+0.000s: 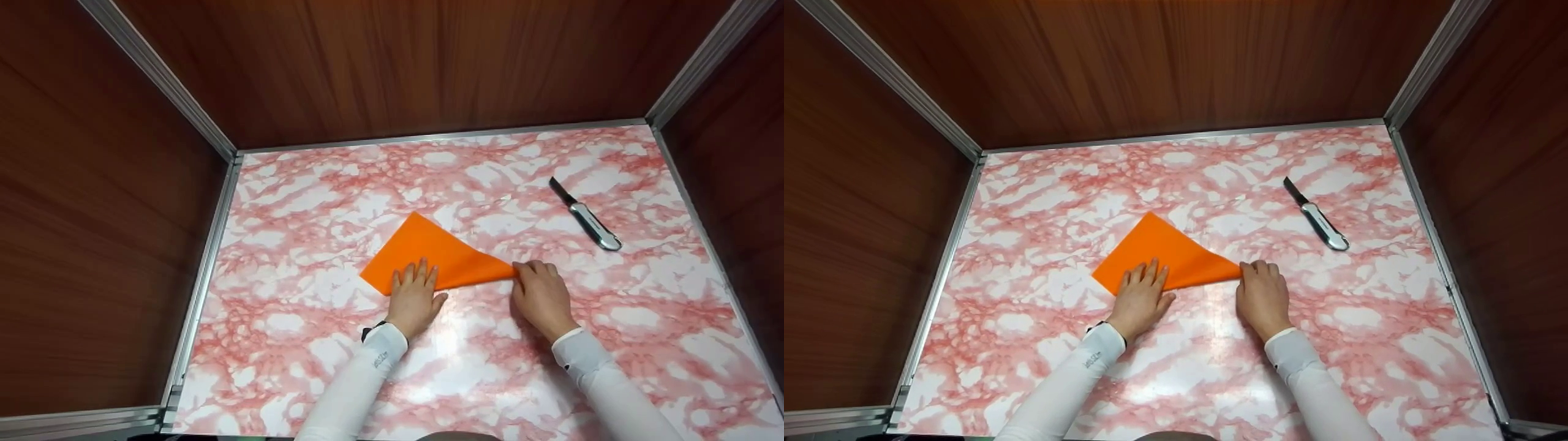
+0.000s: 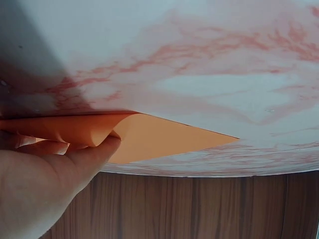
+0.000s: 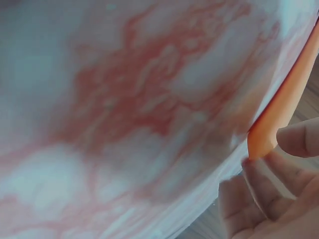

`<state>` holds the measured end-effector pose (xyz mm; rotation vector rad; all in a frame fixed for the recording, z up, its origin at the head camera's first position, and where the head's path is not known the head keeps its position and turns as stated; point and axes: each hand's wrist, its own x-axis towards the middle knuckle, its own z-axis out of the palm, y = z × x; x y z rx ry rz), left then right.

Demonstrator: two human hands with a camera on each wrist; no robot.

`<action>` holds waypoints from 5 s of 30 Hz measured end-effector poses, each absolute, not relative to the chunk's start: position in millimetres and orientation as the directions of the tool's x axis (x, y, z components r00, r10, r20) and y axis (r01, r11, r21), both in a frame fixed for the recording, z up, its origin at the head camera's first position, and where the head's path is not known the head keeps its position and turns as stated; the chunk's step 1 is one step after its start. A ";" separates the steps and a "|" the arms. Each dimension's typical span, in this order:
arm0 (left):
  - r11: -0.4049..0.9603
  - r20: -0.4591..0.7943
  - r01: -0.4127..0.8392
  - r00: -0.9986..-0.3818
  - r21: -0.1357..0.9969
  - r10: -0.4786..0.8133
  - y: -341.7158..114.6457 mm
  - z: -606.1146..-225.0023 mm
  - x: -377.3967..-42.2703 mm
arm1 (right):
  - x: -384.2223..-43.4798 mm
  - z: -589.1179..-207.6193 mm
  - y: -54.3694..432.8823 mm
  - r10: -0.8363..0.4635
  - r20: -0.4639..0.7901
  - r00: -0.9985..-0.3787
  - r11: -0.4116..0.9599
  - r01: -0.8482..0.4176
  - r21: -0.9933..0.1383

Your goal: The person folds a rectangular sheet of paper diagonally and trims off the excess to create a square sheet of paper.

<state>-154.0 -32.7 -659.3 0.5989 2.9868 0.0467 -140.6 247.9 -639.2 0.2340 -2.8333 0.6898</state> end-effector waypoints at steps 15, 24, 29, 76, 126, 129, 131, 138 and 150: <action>0.921 -0.121 0.389 -0.914 0.013 0.388 -32.8 -658.4 -152.6 | -141.5 -633.2 188.0 -0.458 0.161 -0.874 0.807 -0.485 -0.336; 0.919 -0.129 0.395 -0.912 -0.016 0.390 -32.1 -657.6 -151.6 | -138.5 -641.6 172.7 -0.526 0.158 -0.836 0.779 -0.548 -0.305; 0.918 -0.133 0.396 -0.911 -0.027 0.389 -32.3 -657.8 -152.6 | -135.8 -644.9 172.9 -0.529 0.147 -0.835 0.779 -0.547 -0.306; 0.921 -0.164 0.388 -0.910 -0.021 0.380 -30.6 -653.9 -152.6 | -134.7 -646.0 177.2 -0.545 0.117 -0.830 0.775 -0.552 -0.307; 0.888 -0.203 0.460 -0.867 0.028 0.455 -16.4 -643.8 -110.2 | -140.3 -641.8 180.5 -0.609 0.065 -0.790 0.752 -0.602 -0.268; 0.909 -0.224 0.416 -0.883 0.031 0.412 -19.6 -641.2 -109.1 | -139.8 -641.7 180.3 -0.607 0.059 -0.793 0.755 -0.598 -0.270; 0.917 -0.234 0.398 -0.888 0.037 0.395 -21.9 -638.6 -108.8 | -139.1 -641.2 180.2 -0.605 0.056 -0.794 0.756 -0.595 -0.274; 0.921 -0.269 0.384 -0.883 0.056 0.385 -27.3 -631.3 -112.3 | -137.4 -643.2 178.4 -0.614 0.086 -0.785 0.749 -0.613 -0.252; 0.919 -0.278 0.395 -0.880 0.021 0.384 -27.1 -631.1 -113.0 | -127.9 -648.6 167.6 -0.616 0.104 -0.781 0.737 -0.619 -0.271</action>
